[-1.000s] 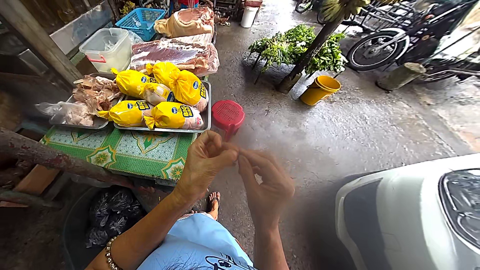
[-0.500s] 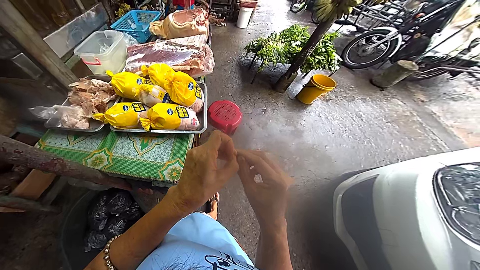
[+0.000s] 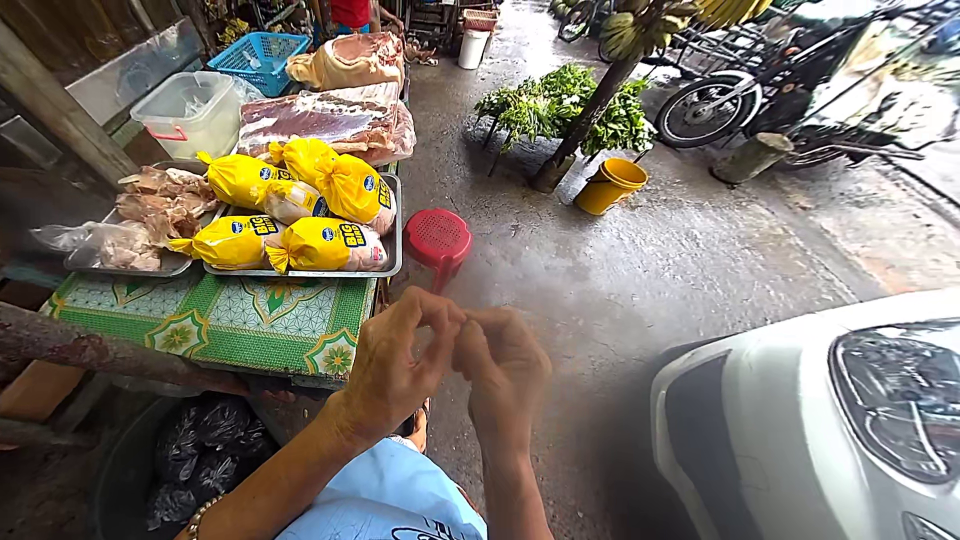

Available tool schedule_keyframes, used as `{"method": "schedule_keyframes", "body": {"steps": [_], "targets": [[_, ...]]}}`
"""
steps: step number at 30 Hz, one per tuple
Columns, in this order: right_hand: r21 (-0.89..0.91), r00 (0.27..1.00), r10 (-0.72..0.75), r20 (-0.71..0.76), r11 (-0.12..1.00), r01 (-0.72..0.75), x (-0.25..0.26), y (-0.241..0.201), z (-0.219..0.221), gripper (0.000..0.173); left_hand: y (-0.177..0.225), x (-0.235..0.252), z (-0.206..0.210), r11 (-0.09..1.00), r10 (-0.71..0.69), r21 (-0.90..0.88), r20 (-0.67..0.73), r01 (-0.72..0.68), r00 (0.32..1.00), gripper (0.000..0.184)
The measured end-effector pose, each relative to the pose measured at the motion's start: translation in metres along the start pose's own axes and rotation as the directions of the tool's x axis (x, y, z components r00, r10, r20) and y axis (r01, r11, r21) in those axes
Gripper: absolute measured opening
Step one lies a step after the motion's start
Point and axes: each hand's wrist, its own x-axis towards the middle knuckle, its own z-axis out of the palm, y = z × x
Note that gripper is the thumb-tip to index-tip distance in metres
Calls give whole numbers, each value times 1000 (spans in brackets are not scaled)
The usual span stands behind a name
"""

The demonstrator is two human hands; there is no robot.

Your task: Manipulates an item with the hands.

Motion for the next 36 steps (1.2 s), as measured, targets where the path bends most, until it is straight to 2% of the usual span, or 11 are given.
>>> {"method": "schedule_keyframes", "body": {"steps": [4, 6, 8, 11, 15, 19, 21, 23, 26, 30, 36], "targets": [[270, 967, 255, -20, 933, -240, -3, 5, 10, 14, 2, 0, 8, 912, -214, -375, -91, 166, 972, 14], [323, 948, 317, 0, 898, -300, -3, 9, 9, 20, 6, 6, 1, 716, -409, -619, 5, 324, 913, 13], [292, 958, 286, -1, 917, -273, -2, 9, 1, 21, 9, 14, -11, 405, -566, -793, 173, 455, 806, 14], [196, 984, 177, 5, 965, -174, 2, 3, -14, 19, 7, 15, -26, 54, -568, -841, 417, 539, 709, 37], [118, 998, 60, -1, 991, -60, 3, -7, -21, 16, 4, 14, -30, -147, -461, -807, 568, 572, 682, 46], [79, 991, 71, -114, 995, -62, 2, -11, -16, 15, 5, 13, -31, -125, -446, -794, 580, 595, 681, 51], [-3, 994, 47, -98, 999, -48, 2, -10, -16, 21, 7, 11, -31, -50, -470, -802, 544, 595, 695, 53], [-117, 999, -31, -38, 993, 27, 2, -7, -16, 9, 7, 8, -32, 21, -473, -805, 514, 593, 715, 54], [-250, 982, -139, 131, 954, 168, 1, -2, -15, 41, 7, 6, -33, 116, -476, -790, 488, 602, 732, 54], [-221, 977, -189, 101, 953, 208, -4, -7, -3, 10, 9, 5, -34, 229, -535, -747, 438, 624, 722, 25], [-244, 969, -195, 152, 943, 228, -6, -11, -4, 20, 18, 3, -24, 416, -606, -675, 293, 609, 739, 18]]}}
